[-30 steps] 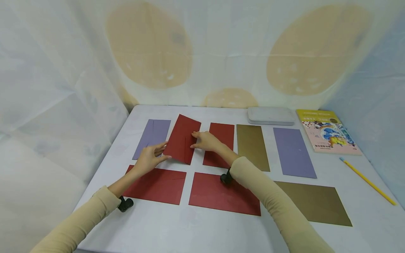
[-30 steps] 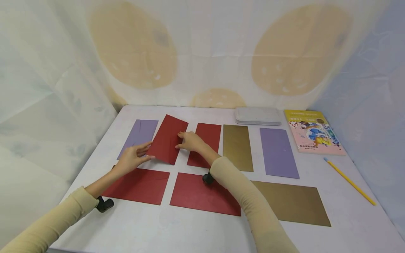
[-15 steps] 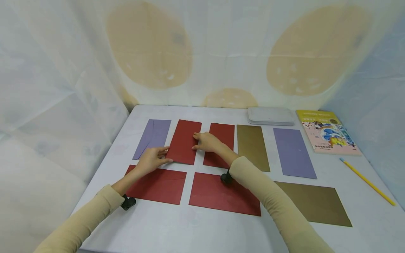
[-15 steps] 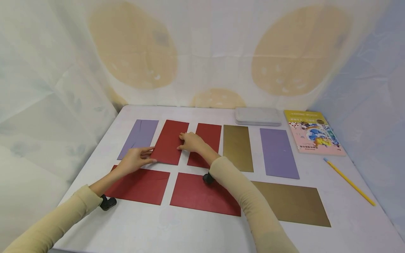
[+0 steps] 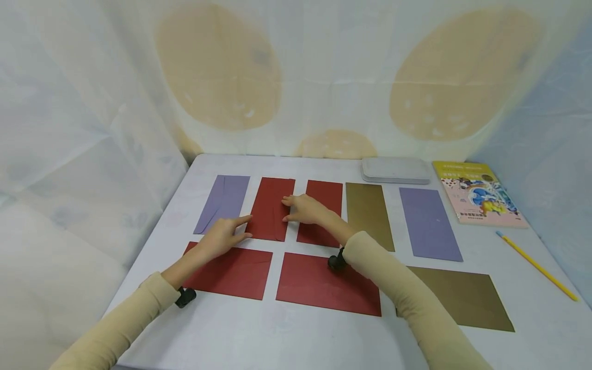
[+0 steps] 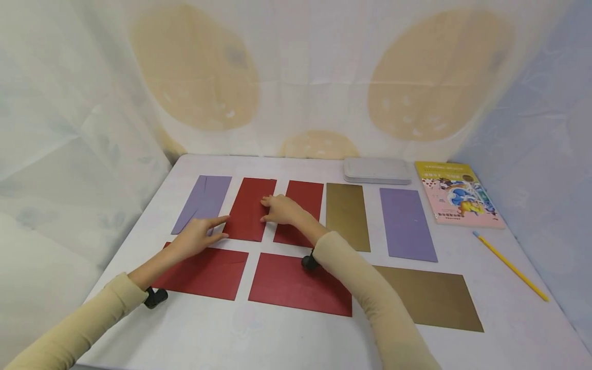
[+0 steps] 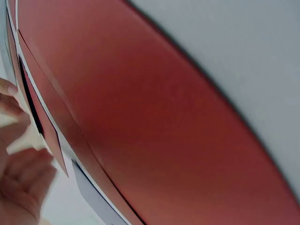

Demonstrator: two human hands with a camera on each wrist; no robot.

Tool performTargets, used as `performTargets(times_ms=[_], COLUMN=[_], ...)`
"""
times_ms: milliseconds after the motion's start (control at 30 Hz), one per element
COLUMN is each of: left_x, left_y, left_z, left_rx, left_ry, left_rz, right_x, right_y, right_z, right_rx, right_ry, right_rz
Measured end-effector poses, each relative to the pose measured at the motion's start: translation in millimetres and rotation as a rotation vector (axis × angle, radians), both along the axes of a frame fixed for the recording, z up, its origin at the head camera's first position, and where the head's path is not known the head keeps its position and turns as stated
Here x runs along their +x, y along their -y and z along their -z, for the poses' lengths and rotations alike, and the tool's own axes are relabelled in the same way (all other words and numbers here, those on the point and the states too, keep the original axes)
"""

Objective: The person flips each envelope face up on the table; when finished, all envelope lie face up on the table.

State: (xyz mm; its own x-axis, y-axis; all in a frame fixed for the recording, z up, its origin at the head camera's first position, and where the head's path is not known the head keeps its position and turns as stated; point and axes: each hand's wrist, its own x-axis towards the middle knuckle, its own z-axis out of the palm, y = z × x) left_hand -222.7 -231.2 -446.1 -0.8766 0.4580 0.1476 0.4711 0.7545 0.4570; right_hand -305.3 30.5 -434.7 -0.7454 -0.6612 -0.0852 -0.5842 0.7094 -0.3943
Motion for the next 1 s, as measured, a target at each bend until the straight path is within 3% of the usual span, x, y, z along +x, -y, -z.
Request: performTargets(times_ms=[200,700,1000], left_x=[1.4,1.7,4.2], left_y=[-7,-6,-21], left_z=[-0.8,3.7,-4.4], left_rx=[-0.059,-0.064,0.035], left_ry=[0.028,0.067,0.047], left_rz=[0.112,0.092,0.114], right_x=[6.1,5.7,4.4], right_y=[-1,3,-14], right_z=[-1.1,-0.7,0.9], right_rx=[0.048,0.08,-0.072], right_ry=[0.014,-0.001,-0.002], right_rz=[-0.048,-0.077,-0.109])
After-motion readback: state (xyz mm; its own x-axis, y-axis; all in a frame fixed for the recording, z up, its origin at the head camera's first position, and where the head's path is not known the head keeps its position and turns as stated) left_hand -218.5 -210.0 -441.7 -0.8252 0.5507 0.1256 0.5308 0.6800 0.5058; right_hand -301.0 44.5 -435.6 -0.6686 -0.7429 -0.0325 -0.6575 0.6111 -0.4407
